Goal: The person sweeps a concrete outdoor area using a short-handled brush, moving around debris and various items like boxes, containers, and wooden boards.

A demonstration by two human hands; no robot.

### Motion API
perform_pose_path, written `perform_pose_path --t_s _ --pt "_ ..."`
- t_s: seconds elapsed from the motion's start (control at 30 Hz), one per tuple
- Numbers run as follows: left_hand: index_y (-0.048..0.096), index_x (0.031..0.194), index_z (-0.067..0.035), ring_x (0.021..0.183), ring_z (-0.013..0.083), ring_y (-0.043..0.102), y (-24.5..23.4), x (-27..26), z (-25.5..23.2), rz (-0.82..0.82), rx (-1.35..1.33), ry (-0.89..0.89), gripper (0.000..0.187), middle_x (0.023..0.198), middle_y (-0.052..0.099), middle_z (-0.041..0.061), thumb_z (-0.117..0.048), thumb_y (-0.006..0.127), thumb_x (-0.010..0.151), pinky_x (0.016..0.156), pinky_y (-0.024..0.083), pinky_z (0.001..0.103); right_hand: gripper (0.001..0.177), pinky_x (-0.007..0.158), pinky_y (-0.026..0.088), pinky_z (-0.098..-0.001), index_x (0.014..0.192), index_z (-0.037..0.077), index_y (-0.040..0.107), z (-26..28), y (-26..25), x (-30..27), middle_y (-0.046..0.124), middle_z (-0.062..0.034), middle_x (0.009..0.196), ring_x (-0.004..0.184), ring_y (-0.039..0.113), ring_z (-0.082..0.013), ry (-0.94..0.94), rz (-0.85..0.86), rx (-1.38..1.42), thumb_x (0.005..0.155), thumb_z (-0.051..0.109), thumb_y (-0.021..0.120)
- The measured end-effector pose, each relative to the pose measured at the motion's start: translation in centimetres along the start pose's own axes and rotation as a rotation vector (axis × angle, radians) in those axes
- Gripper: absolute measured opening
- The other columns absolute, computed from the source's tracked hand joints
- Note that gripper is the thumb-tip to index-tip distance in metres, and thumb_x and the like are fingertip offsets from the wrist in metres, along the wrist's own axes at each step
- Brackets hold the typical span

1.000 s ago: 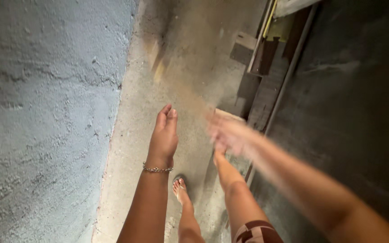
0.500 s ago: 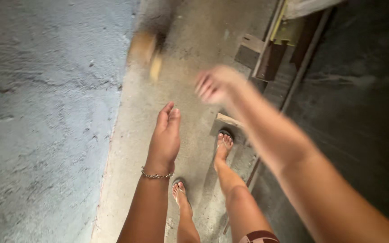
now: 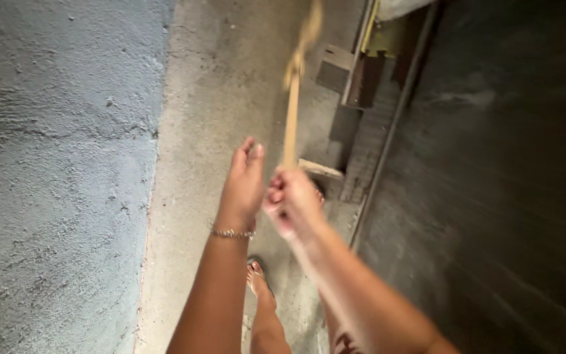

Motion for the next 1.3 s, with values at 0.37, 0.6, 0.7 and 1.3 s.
perform_pose_path --t_s 0.37,0.6,0.7,1.3 --pt "0.046 0.149 -0.006 0.142 0.0256 0.049 -1.8 -2.9 -0.6 0.035 0.080 0.150 0.058 0.152 0.054 0.014 -0.041 0.049 0.103 0.116 0.037 0.037 0.022 0.045 0.042 -0.0291 0.078 0.014 0.049 2.8 -2.4 12.7 0.048 -0.0005 0.060 0.049 0.046 -0.0144 0.027 0.062 0.337 0.099 0.016 0.051" --pt "0.046 0.149 -0.008 0.143 0.0235 0.046 -2.4 -4.5 1.8 0.049 0.037 0.015 0.057 0.152 0.053 0.013 -0.041 0.048 0.102 0.115 0.035 0.037 0.016 0.039 0.035 -0.0252 0.086 0.019 0.049 2.3 -3.3 6.1 0.048 0.0031 0.058 0.044 0.043 -0.0078 -0.048 0.025 -0.223 0.101 0.022 0.054" --pt "0.045 0.149 -0.008 0.142 0.0233 0.048 -2.5 -4.2 1.5 0.049 0.041 0.021 0.057 0.152 0.053 0.013 -0.040 0.047 0.102 0.115 0.036 0.037 0.007 0.037 0.034 -0.0259 0.097 0.028 0.057 -2.0 -4.9 0.7 0.046 0.0057 0.056 0.042 0.041 -0.0074 -0.047 -0.168 -0.290 0.097 0.025 0.050" --pt "0.043 0.156 -0.013 0.119 0.0618 0.055 -0.8 -2.0 1.3 0.076 -0.165 -0.248 0.054 0.155 0.054 0.013 -0.034 0.049 0.107 0.099 0.042 0.066 0.025 0.042 0.037 -0.0262 0.082 0.013 0.051 -4.9 -2.7 1.6 0.052 -0.0018 0.064 0.050 0.045 -0.0119 0.122 -0.205 0.150 0.104 0.024 0.052"
Point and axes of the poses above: each hand's wrist, its own x-axis towards the middle knuckle, its own y-axis out of the palm, z = x × y, the point moved 7 cm from there along x, towards the middle knuckle
